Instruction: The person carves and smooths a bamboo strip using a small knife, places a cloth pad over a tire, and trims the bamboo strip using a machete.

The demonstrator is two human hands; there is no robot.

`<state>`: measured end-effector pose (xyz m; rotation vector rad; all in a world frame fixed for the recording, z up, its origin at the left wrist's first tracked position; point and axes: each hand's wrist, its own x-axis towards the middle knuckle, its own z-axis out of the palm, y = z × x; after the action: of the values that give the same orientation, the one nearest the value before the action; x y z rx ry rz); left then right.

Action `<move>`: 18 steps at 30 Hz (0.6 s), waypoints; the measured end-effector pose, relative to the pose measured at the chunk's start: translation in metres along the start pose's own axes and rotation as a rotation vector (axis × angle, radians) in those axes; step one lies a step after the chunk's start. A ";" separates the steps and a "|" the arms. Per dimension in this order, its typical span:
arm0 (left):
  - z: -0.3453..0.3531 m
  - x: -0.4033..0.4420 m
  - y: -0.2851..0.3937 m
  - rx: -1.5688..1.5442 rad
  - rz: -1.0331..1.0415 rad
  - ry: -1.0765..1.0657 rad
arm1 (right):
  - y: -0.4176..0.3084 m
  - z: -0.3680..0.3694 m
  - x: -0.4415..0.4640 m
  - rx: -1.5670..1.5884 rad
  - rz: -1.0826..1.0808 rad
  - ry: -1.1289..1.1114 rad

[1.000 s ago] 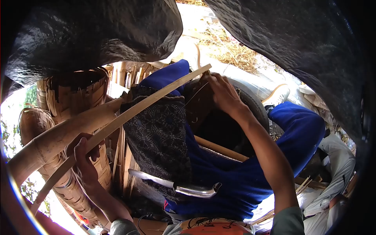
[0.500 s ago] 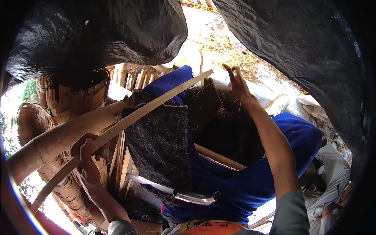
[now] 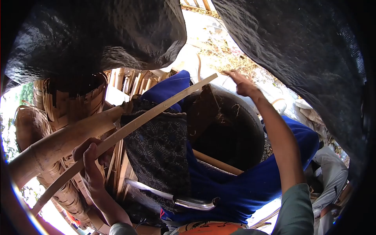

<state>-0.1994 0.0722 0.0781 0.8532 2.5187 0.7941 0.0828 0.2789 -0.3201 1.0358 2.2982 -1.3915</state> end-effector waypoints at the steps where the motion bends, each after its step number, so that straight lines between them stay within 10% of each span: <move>1: -0.001 0.002 -0.001 -0.019 -0.014 -0.032 | -0.011 0.005 0.001 -0.026 -0.091 -0.069; 9: -0.001 -0.004 -0.005 -0.068 -0.011 0.100 | -0.011 0.039 0.043 0.005 0.041 -0.350; 11: -0.007 -0.003 -0.007 -0.062 -0.043 -0.008 | -0.014 0.041 0.042 0.288 0.160 -0.182; 15: 0.000 -0.006 -0.008 -0.084 -0.052 0.066 | -0.019 0.039 0.065 0.309 -0.317 0.863; 18: -0.005 -0.003 -0.007 -0.083 -0.049 0.026 | -0.028 0.012 0.063 0.110 0.026 0.757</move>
<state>-0.2024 0.0634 0.0784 0.7549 2.5002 0.8928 0.0169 0.2884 -0.3419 1.8759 2.6869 -1.2634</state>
